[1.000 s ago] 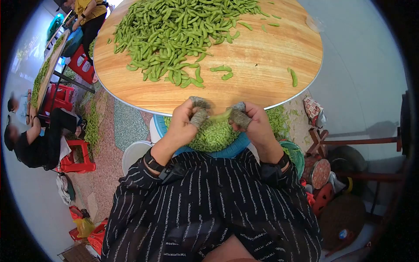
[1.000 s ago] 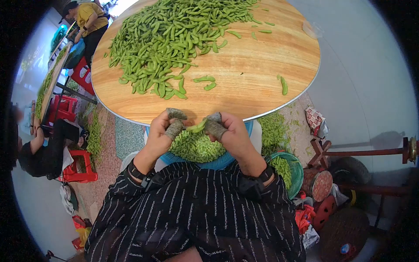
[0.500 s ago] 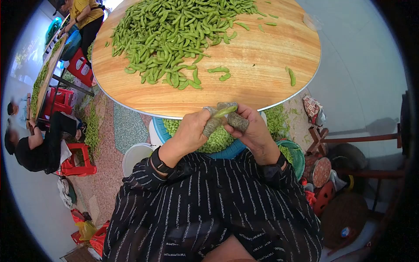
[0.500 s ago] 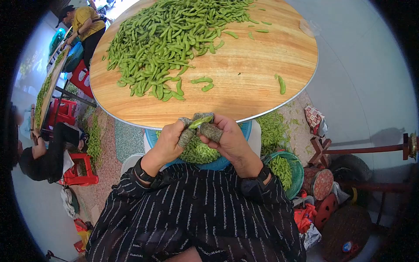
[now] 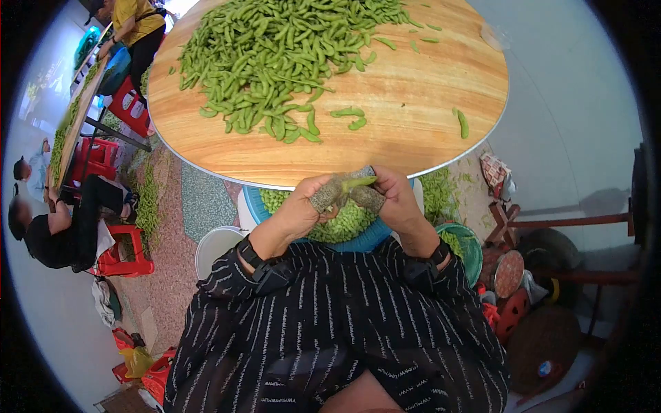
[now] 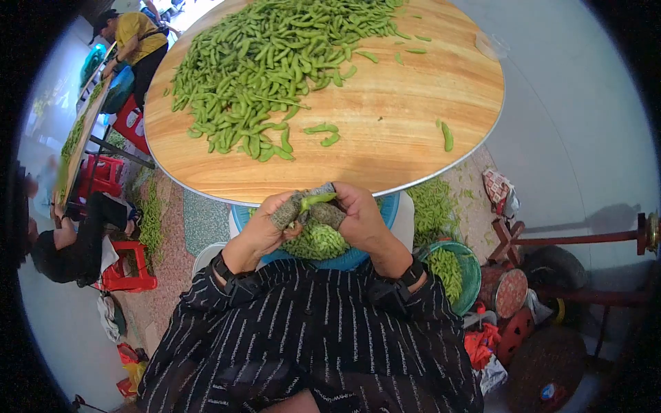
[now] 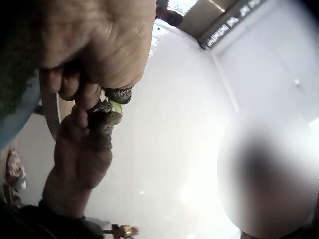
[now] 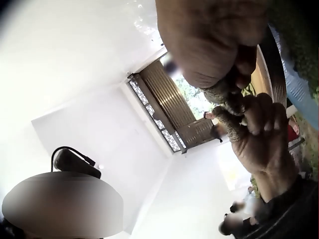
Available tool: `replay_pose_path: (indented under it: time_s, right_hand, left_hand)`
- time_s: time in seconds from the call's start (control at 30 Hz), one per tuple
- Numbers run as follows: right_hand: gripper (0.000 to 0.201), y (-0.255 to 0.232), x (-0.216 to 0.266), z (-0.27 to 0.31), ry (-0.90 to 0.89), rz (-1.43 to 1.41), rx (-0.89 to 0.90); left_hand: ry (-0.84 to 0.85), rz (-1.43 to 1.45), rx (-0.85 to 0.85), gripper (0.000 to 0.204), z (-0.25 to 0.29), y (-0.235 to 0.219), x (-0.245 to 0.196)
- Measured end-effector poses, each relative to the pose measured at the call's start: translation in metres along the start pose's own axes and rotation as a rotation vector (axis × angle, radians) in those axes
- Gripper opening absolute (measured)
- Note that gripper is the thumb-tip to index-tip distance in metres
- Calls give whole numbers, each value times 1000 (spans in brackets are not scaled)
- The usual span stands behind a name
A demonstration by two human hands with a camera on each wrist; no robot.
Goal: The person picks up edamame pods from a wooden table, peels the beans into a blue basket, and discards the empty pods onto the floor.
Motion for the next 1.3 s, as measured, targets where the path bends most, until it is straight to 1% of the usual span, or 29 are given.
replay_pose_path:
  time_s: [0.07, 0.1, 0.13, 0.2, 0.23, 0.3, 0.33, 0.4, 0.47, 0.53, 0.57, 0.63, 0.67, 0.73, 0.77, 0.83, 0.87, 0.9, 0.93, 0.97, 1.03, 1.07, 1.1, 1.13, 1.17, 1.2, 1.23, 1.27, 1.3]
  right_hand:
    - [20, -2, -2, -4, -98, 112, -16]
    - [18, -1, 0, -4, -93, 136, -53]
    - [18, 3, 4, -4, -109, 139, -25]
    - [17, 0, 2, -1, 73, 113, -122]
    - [17, 3, 4, 0, 65, 117, -94]
    - [16, 3, 5, 1, 74, 107, -134]
    - [16, 5, 6, 0, 66, 111, -118]
    - [16, 3, 1, 2, 159, 100, -163]
    - [16, 5, 0, 2, 111, 118, -143]
    - [16, 7, 2, 1, 67, 134, -132]
    - [16, 9, 4, 1, 33, 173, -118]
    - [16, 11, 4, 1, -4, 210, -101]
    - [16, 11, 2, 2, -26, 231, -86]
    - [17, 8, 0, 1, -56, 255, -68]
    - [16, 6, -1, 1, -63, 294, -45]
    - [16, 6, 1, 3, -65, 332, -28]
    - [15, 5, 3, 4, -17, 344, -48]
    - [15, 5, 5, 4, 25, 358, -64]
    - [15, 7, 7, 4, 21, 358, -59]
    - [15, 8, 7, 5, 32, 334, -57]
    - [14, 8, 8, 5, 41, 312, -54]
    - [15, 8, 8, 5, 26, 319, -11]
    - [15, 8, 8, 6, 12, 326, 29]
    - [15, 5, 8, 5, 15, 324, 25]
    - [15, 3, 8, 3, 33, 302, 79]
    - [15, 1, 7, 5, 59, 275, 122]
    - [15, -2, 7, 5, 106, 208, 113]
    - [15, -3, 5, 3, 156, 133, 95]
    - [15, -5, 0, -1, 153, 73, 123]
  left_hand:
    - [-167, 242, -31, 24, 0, -1, 7]
    - [-114, 167, 24, 27, -2, -9, 14]
    - [-89, 151, 10, 27, -3, -8, 8]
    - [400, -782, 24, 28, -3, 3, -20]
    - [412, -797, 1, 28, -1, 3, -22]
    - [428, -1213, -6, 27, 1, 4, -23]
    - [435, -1224, -21, 27, 1, 1, -22]
    - [475, -1262, -10, 20, 2, 2, -17]
    - [496, -1202, -36, 19, 4, 4, -17]
    - [516, -986, -68, 16, 6, 4, -14]
    - [516, -984, -67, 16, 5, 3, -9]
    - [590, -695, -67, 22, 4, -1, -5]
    - [591, -696, -67, 22, 7, -2, -4]
    - [312, -405, -17, 22, 6, -7, 2]
    - [315, -407, -14, 22, 5, -10, 2]
    - [76, -235, 38, 23, 2, -12, 17]
    - [71, -230, 38, 23, 3, -11, 17]
    - [201, -482, 12, 23, 3, -7, 3]
    - [334, -739, -17, 24, 4, -5, -10]
    - [338, -744, -20, 24, 4, -4, -13]
    - [387, -627, 27, 18, 4, 1, -16]
    - [389, -628, 26, 18, 4, 1, -18]
    - [197, -377, 36, 16, 3, -2, -10]
    - [1, -123, 48, 13, 4, -2, -1]
    - [-11, -115, 55, 13, 5, -4, 1]
    - [-85, 114, 48, 13, 6, -6, 6]
    - [-172, 353, 37, 14, 7, -5, 14]
    - [-150, 326, 7, 17, 6, -6, 17]
    - [-154, 365, 23, 23, 6, -5, 12]
Point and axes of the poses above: each hand's wrist, its own z-axis away from the middle knuckle, its own y-axis out of the palm, x = y × z, the point moved 5 cm from there along -z, towards the middle knuckle, and after that the axes turned 8 degrees about y, right-handed, at the moved point
